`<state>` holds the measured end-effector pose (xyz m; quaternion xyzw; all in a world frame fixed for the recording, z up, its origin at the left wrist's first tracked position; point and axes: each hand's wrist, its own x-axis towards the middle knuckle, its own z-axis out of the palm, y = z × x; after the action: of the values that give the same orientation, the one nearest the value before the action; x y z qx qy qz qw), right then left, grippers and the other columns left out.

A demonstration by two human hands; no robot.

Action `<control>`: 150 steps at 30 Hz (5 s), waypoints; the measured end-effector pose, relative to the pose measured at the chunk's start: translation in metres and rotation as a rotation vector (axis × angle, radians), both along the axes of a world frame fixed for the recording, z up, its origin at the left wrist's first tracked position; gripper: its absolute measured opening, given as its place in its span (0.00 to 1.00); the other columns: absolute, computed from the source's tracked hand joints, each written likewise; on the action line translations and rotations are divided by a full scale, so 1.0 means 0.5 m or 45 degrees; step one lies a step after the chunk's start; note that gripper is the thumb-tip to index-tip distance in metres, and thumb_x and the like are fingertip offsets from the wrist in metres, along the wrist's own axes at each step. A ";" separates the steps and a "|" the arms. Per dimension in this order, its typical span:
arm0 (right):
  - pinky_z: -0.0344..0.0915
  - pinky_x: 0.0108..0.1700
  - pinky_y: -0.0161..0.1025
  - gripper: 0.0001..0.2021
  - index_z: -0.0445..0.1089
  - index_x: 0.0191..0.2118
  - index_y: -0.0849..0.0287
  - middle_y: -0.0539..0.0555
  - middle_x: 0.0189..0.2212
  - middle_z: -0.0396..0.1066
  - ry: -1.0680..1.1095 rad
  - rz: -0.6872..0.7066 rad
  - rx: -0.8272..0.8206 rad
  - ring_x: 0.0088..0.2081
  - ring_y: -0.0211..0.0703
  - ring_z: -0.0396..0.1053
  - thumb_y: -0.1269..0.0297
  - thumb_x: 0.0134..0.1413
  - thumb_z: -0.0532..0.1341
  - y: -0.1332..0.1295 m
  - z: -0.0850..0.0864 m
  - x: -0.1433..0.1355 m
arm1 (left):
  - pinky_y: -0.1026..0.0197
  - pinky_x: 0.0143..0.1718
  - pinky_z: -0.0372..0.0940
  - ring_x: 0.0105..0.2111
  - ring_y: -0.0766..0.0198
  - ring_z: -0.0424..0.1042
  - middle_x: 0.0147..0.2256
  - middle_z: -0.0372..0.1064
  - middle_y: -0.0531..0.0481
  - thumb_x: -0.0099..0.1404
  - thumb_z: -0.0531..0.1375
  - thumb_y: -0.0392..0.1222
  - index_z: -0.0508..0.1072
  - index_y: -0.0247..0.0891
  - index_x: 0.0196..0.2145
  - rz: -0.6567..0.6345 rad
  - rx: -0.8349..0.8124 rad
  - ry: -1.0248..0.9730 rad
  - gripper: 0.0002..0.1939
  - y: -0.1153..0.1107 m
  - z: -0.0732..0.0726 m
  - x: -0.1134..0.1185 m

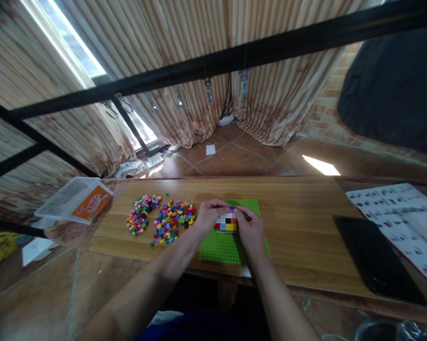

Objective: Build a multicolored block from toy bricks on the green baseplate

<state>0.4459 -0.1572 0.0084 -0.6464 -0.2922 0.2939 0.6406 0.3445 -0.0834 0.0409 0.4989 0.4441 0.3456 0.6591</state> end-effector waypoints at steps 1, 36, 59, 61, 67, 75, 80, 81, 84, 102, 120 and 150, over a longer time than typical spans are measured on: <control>0.69 0.37 0.41 0.17 0.78 0.35 0.59 0.55 0.31 0.78 0.003 -0.005 0.001 0.31 0.43 0.72 0.50 0.45 0.64 0.000 0.001 -0.001 | 0.67 0.23 0.60 0.20 0.71 0.64 0.19 0.70 0.54 0.44 0.67 0.37 0.77 0.35 0.22 -0.004 0.002 0.008 0.05 0.000 0.000 -0.001; 0.66 0.41 0.44 0.15 0.73 0.41 0.55 0.57 0.37 0.75 -0.912 0.593 -0.151 0.36 0.47 0.71 0.55 0.56 0.54 -0.047 0.046 -0.222 | 0.38 0.62 0.51 0.64 0.40 0.49 0.63 0.49 0.31 0.53 0.67 0.55 0.53 0.35 0.63 0.220 1.032 1.227 0.47 -0.116 -0.071 -0.422; 0.64 0.50 0.44 0.16 0.72 0.49 0.60 0.59 0.46 0.69 -1.257 0.776 -0.152 0.46 0.47 0.67 0.64 0.58 0.54 0.059 0.031 -0.319 | 0.50 0.60 0.57 0.59 0.54 0.61 0.58 0.61 0.42 0.70 0.49 0.52 0.62 0.40 0.57 0.755 0.531 -0.068 0.22 -0.020 -0.091 -0.363; 0.64 0.50 0.45 0.16 0.72 0.49 0.60 0.59 0.46 0.68 -1.344 0.832 -0.200 0.46 0.48 0.66 0.66 0.58 0.54 0.075 0.039 -0.333 | 0.50 0.60 0.56 0.59 0.54 0.61 0.58 0.61 0.42 0.70 0.50 0.53 0.62 0.40 0.57 0.745 0.536 -0.073 0.22 -0.019 -0.093 -0.366; 0.63 0.48 0.42 0.13 0.74 0.45 0.57 0.57 0.41 0.68 -1.483 0.929 -0.362 0.45 0.47 0.66 0.69 0.58 0.55 0.101 0.062 -0.346 | 0.50 0.61 0.56 0.59 0.54 0.62 0.57 0.62 0.41 0.69 0.50 0.54 0.64 0.38 0.55 0.767 0.502 -0.101 0.23 -0.020 -0.082 -0.368; 0.61 0.47 0.42 0.10 0.74 0.44 0.55 0.56 0.41 0.68 -1.570 0.951 -0.417 0.45 0.48 0.64 0.64 0.57 0.59 0.102 0.069 -0.344 | 0.50 0.59 0.58 0.58 0.53 0.62 0.57 0.62 0.41 0.69 0.51 0.55 0.64 0.39 0.54 0.740 0.453 -0.137 0.23 -0.022 -0.075 -0.369; 0.62 0.45 0.41 0.08 0.74 0.40 0.55 0.56 0.41 0.68 -1.603 0.936 -0.401 0.45 0.48 0.64 0.66 0.58 0.58 0.103 0.066 -0.348 | 0.50 0.59 0.58 0.57 0.54 0.63 0.56 0.63 0.41 0.69 0.51 0.55 0.64 0.39 0.54 0.736 0.463 -0.124 0.22 -0.021 -0.074 -0.369; 0.62 0.45 0.41 0.08 0.74 0.39 0.55 0.56 0.41 0.68 -1.597 0.928 -0.392 0.45 0.48 0.64 0.66 0.58 0.58 0.103 0.065 -0.348 | 0.50 0.58 0.59 0.57 0.54 0.63 0.56 0.63 0.41 0.69 0.51 0.55 0.64 0.39 0.54 0.738 0.466 -0.110 0.22 -0.021 -0.073 -0.369; 0.62 0.46 0.40 0.08 0.74 0.38 0.57 0.57 0.42 0.68 -1.540 0.894 -0.357 0.45 0.47 0.65 0.68 0.59 0.57 0.100 0.064 -0.349 | 0.50 0.58 0.59 0.56 0.54 0.64 0.55 0.65 0.41 0.69 0.51 0.55 0.65 0.39 0.53 0.748 0.477 -0.066 0.22 -0.022 -0.070 -0.369; 0.67 0.40 0.38 0.10 0.73 0.38 0.55 0.53 0.36 0.75 -0.658 0.586 -0.120 0.37 0.42 0.72 0.60 0.60 0.55 -0.050 0.078 -0.260 | 0.49 0.58 0.59 0.55 0.53 0.65 0.53 0.67 0.42 0.69 0.52 0.53 0.68 0.38 0.52 0.729 0.551 0.066 0.21 -0.009 -0.086 -0.374; 0.63 0.34 0.41 0.17 0.74 0.43 0.58 0.55 0.31 0.76 -1.207 0.114 -0.586 0.31 0.47 0.72 0.57 0.54 0.54 -0.053 0.117 -0.013 | 0.52 0.57 0.59 0.52 0.56 0.66 0.50 0.68 0.44 0.68 0.52 0.53 0.70 0.38 0.49 0.719 0.663 0.271 0.20 -0.006 -0.067 -0.374; 0.58 0.30 0.40 0.23 0.75 0.31 0.58 0.57 0.24 0.74 -1.116 -0.168 -0.659 0.26 0.48 0.69 0.43 0.54 0.55 -0.076 0.085 -0.041 | 0.51 0.56 0.59 0.51 0.54 0.67 0.49 0.69 0.44 0.69 0.52 0.53 0.71 0.38 0.49 0.704 0.660 0.273 0.20 -0.007 -0.074 -0.375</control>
<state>0.4255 -0.1952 0.0509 -0.8634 -0.4095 0.0170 0.2942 0.1569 -0.0868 0.0038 0.5437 0.5260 0.5567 0.3433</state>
